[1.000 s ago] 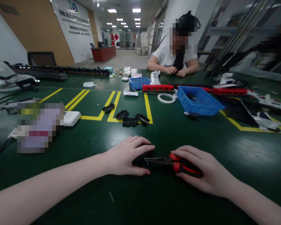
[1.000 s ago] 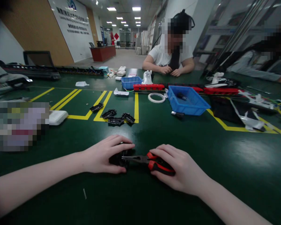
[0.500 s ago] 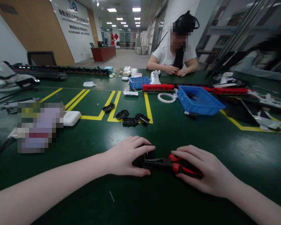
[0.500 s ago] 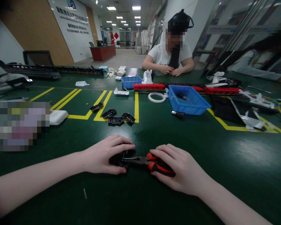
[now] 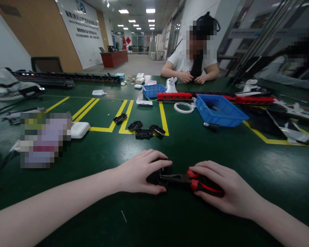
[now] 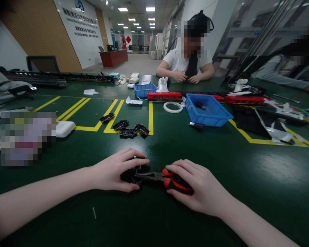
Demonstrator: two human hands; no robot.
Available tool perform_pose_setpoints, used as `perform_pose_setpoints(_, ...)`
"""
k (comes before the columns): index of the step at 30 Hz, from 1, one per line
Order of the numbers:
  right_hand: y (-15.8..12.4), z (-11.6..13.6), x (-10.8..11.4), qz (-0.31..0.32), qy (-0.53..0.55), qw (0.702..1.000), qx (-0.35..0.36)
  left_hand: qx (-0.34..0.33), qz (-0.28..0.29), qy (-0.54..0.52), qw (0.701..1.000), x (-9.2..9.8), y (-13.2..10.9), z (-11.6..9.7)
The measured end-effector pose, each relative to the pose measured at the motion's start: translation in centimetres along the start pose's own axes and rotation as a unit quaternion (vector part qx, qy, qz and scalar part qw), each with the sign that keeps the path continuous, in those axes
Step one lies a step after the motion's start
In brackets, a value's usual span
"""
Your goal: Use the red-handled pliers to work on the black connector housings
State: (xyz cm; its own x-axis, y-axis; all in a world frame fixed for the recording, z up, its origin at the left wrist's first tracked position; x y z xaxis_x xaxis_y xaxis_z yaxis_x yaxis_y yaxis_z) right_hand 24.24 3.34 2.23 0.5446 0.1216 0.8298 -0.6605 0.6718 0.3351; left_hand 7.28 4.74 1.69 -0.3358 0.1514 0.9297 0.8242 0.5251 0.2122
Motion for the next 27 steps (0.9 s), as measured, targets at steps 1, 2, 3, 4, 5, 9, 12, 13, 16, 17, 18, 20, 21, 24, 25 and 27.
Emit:
perform_pose_setpoints(1,0.0,0.0,0.0,-0.001,-0.002,1.0,0.002,0.0,-0.002,0.0,1.0,0.0,0.0,0.0)
perform_pose_setpoints(2,0.0,0.1,0.0,-0.002,-0.006,1.0,0.005,0.0,-0.004,0.001,1.0,0.0,0.0,0.0)
perform_pose_setpoints(3,0.0,0.2,0.1,-0.003,-0.011,1.0,0.008,-0.001,-0.006,0.002,1.0,0.0,0.0,0.0)
perform_pose_setpoints(4,0.0,0.3,0.1,-0.005,-0.017,1.0,0.013,-0.001,-0.006,0.004,1.0,0.0,0.0,0.0)
perform_pose_setpoints(5,0.0,0.4,0.1,-0.007,-0.025,0.999,0.019,-0.002,-0.006,0.006,1.0,0.0,0.0,0.0)
perform_pose_setpoints(9,-0.1,0.9,0.4,-0.019,-0.059,0.997,0.042,-0.007,-0.004,0.005,1.0,0.1,0.0,-0.1)
perform_pose_setpoints(12,-0.2,1.2,0.5,-0.028,-0.084,0.994,0.058,-0.003,-0.006,0.002,1.0,0.3,0.0,-0.1)
perform_pose_setpoints(13,-0.3,1.3,0.6,-0.029,-0.092,0.993,0.064,-0.002,-0.007,0.0,1.0,0.3,-0.1,-0.1)
perform_pose_setpoints(16,-0.5,1.5,0.6,-0.029,-0.117,0.989,0.084,-0.006,-0.007,-0.01,1.0,0.4,-0.1,-0.1)
perform_pose_setpoints(17,-0.5,1.6,0.6,-0.029,-0.124,0.988,0.089,-0.008,-0.005,-0.013,1.0,0.3,0.0,-0.1)
perform_pose_setpoints(18,-0.6,1.6,0.6,-0.029,-0.13,0.987,0.093,-0.009,-0.002,-0.015,1.0,0.3,0.0,-0.1)
perform_pose_setpoints(20,-0.7,1.7,0.6,-0.031,-0.138,0.985,0.097,-0.01,0.002,-0.018,1.0,0.2,0.0,0.0)
perform_pose_setpoints(21,-0.7,1.7,0.6,-0.032,-0.14,0.985,0.099,-0.011,0.004,-0.019,1.0,0.2,0.0,0.0)
perform_pose_setpoints(24,-0.8,1.7,0.6,-0.034,-0.14,0.984,0.103,-0.012,0.007,-0.017,1.0,0.2,0.0,-0.1)
perform_pose_setpoints(25,-0.8,1.8,0.6,-0.034,-0.138,0.984,0.104,-0.012,0.006,-0.016,1.0,0.2,0.0,-0.1)
perform_pose_setpoints(27,-0.7,1.8,0.7,-0.038,-0.133,0.985,0.101,-0.012,0.004,-0.016,1.0,0.3,0.0,-0.1)
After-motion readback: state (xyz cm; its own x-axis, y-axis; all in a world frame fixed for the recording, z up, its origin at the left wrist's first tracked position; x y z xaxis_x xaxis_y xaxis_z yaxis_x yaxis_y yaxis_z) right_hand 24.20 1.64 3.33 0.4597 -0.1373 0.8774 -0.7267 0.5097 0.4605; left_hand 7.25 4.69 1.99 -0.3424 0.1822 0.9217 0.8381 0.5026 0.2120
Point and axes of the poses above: each hand's wrist, its own y-axis towards the middle knuckle, its own x-axis out of the back of the hand, z = x × y, the point moved 9 cm from there along y, towards the middle knuckle, and after that the axes turned 9 degrees about y, right-handed, at the moved point
